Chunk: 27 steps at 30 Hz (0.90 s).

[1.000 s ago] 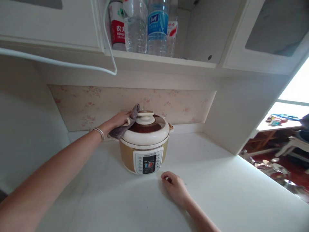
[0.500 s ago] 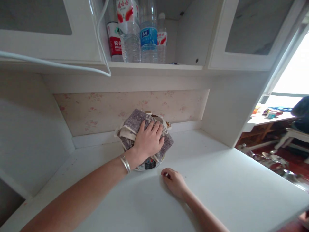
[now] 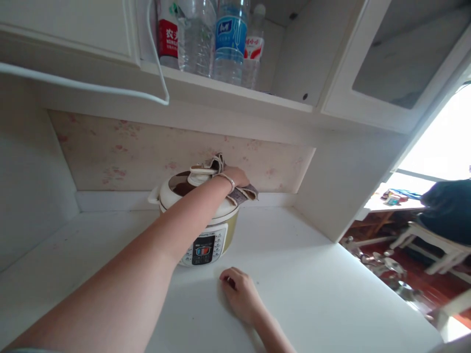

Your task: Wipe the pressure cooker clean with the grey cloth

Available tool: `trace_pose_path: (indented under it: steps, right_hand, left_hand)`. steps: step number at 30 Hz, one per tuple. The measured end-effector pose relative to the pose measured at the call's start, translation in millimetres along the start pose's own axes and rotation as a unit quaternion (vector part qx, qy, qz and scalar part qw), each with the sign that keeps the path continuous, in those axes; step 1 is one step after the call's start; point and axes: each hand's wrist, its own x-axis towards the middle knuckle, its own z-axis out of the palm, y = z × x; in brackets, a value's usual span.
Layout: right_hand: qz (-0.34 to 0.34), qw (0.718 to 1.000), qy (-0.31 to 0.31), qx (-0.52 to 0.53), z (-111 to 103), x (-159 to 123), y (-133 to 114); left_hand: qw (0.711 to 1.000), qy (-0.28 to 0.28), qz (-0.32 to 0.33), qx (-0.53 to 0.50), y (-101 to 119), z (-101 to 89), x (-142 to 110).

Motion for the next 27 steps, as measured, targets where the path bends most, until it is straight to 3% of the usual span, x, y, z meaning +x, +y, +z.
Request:
trace_pose_path:
  steps: [5,9,14,17,22,27]
  right_hand:
    - [-0.002,1.0,-0.008,0.017,-1.8,2.9,2.8]
    - [-0.003,1.0,-0.008,0.008,-1.7,3.5,2.0]
    - [-0.007,1.0,0.0,0.0,0.7,2.6,1.6]
    - [-0.01,1.0,0.002,0.003,2.5,1.1,2.7]
    - [-0.027,1.0,-0.007,-0.014,4.0,-2.1,1.4]
    - [-0.036,0.999,-0.018,-0.032,3.7,-2.2,-2.8]
  left_hand:
    - [0.997,-0.056,-0.026,0.047,-1.4,-2.8,-1.5]
    - [0.996,-0.048,0.007,0.07,10.2,-0.4,-28.4]
    - [0.977,0.057,0.169,0.115,10.1,7.4,-92.2]
    - [0.958,0.151,0.206,0.129,0.1,7.2,-133.8]
    - [0.947,0.302,0.072,0.087,-23.7,0.9,-188.1]
    - [0.934,0.352,-0.056,0.002,-78.7,-3.9,-197.5]
